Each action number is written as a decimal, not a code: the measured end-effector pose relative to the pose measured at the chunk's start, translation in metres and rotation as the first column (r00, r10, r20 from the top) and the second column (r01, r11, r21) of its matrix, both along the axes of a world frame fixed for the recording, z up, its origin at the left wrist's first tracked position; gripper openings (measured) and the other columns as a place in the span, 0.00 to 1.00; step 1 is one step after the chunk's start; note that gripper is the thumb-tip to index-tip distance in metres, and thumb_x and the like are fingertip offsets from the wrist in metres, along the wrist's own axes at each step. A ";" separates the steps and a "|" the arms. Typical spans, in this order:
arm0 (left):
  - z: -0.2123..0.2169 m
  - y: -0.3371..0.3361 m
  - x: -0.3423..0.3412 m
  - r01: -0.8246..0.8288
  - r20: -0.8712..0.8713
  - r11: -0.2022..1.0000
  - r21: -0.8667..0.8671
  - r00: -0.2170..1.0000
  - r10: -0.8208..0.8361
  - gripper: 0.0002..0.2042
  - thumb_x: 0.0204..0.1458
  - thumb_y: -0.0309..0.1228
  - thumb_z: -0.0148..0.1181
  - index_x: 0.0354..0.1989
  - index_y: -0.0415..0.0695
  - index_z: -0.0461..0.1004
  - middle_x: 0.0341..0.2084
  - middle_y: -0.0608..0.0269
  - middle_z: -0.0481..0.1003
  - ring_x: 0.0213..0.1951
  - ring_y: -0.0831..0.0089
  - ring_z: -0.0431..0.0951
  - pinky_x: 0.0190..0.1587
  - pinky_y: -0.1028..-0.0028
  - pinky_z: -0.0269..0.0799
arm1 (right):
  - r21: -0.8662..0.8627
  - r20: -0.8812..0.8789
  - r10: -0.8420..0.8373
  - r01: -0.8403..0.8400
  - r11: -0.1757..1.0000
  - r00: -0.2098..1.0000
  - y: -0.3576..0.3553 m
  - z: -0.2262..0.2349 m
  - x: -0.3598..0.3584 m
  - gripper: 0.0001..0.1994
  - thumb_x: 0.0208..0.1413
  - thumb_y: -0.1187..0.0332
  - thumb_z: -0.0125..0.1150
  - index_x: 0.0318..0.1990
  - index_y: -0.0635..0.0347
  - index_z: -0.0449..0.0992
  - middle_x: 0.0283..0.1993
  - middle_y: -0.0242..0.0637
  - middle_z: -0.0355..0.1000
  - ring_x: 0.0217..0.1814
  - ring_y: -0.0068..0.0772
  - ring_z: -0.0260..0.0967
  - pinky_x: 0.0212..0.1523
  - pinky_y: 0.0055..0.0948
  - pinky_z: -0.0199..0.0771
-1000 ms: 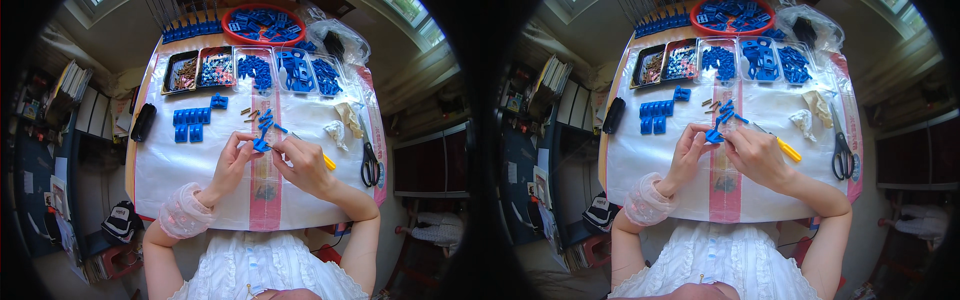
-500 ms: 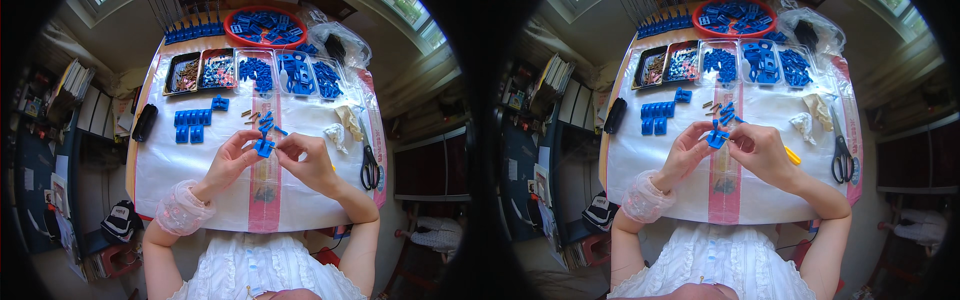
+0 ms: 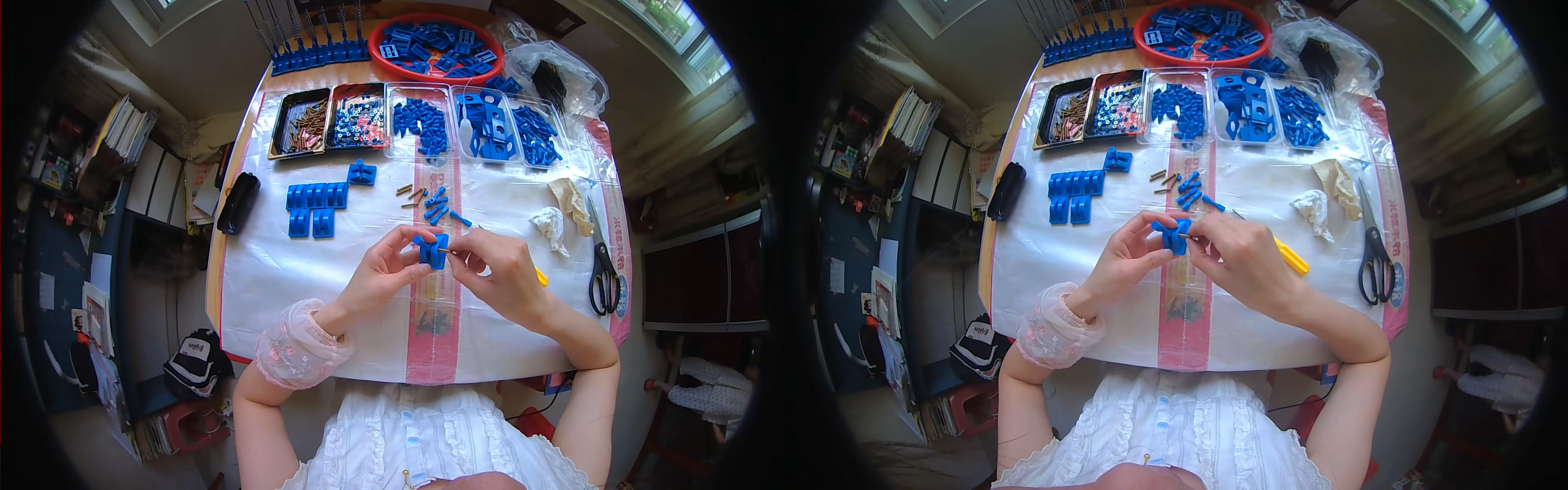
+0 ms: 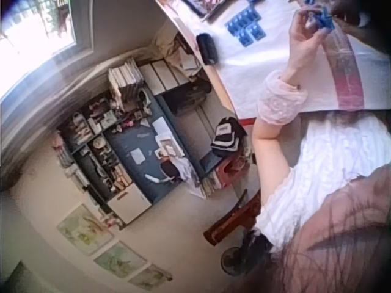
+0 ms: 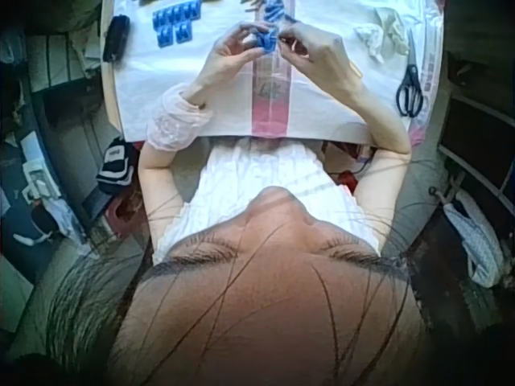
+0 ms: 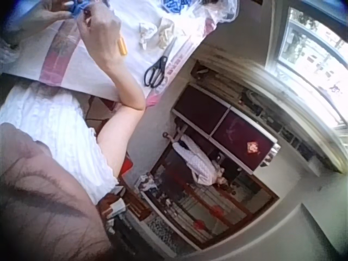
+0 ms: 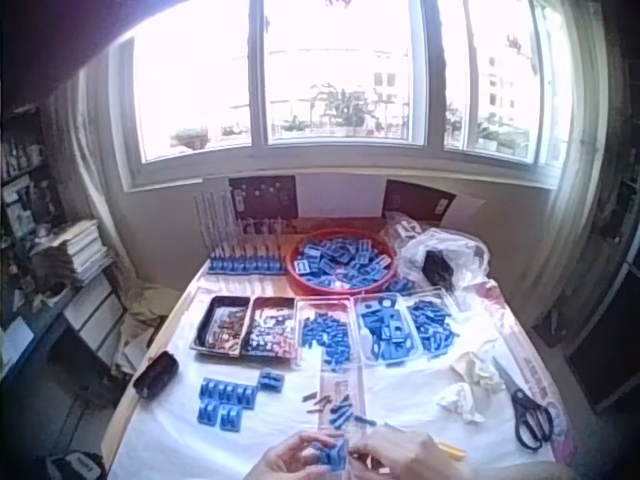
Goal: Assemble small plastic electronic housing components using a screwdriver.
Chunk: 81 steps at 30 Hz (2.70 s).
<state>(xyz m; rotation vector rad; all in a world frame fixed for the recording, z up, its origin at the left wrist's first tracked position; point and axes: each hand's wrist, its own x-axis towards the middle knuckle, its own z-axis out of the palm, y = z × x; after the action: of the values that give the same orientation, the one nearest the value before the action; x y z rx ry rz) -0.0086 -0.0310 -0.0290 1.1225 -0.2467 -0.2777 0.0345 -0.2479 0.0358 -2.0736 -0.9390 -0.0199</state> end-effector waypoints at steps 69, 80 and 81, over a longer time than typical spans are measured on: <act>-0.002 0.000 -0.005 0.154 -0.263 0.956 -0.249 0.940 -0.219 0.07 0.63 0.23 0.46 0.48 0.45 0.62 0.48 0.61 0.70 0.45 0.78 0.69 0.46 0.74 0.67 | -0.154 0.284 0.073 -0.030 0.988 0.956 0.004 0.011 -0.027 0.06 0.50 0.75 0.65 0.31 0.61 0.71 0.24 0.37 0.70 0.24 0.38 0.72 0.25 0.35 0.71; -0.007 -0.001 -0.005 0.119 -0.107 0.993 -0.008 0.987 -0.119 0.08 0.67 0.21 0.45 0.52 0.44 0.62 0.61 0.54 0.69 0.49 0.79 0.72 0.52 0.74 0.71 | -0.205 0.314 0.062 0.004 0.979 0.947 0.003 0.003 -0.023 0.07 0.51 0.74 0.66 0.32 0.61 0.71 0.23 0.38 0.70 0.23 0.37 0.73 0.23 0.34 0.71; -0.006 -0.002 -0.005 0.097 -0.056 0.995 0.035 0.994 -0.095 0.08 0.67 0.21 0.45 0.52 0.43 0.62 0.60 0.56 0.70 0.48 0.80 0.73 0.51 0.75 0.72 | -0.212 0.306 0.056 0.010 0.977 0.950 0.003 0.002 -0.021 0.07 0.52 0.74 0.66 0.32 0.61 0.71 0.23 0.38 0.70 0.23 0.37 0.73 0.23 0.34 0.71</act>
<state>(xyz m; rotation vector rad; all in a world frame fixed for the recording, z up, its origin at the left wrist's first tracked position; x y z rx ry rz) -0.0138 -0.0335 -0.0347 1.1404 -0.2491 -0.3992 0.0132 -0.2448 0.0379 -2.2982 -1.1998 -0.2514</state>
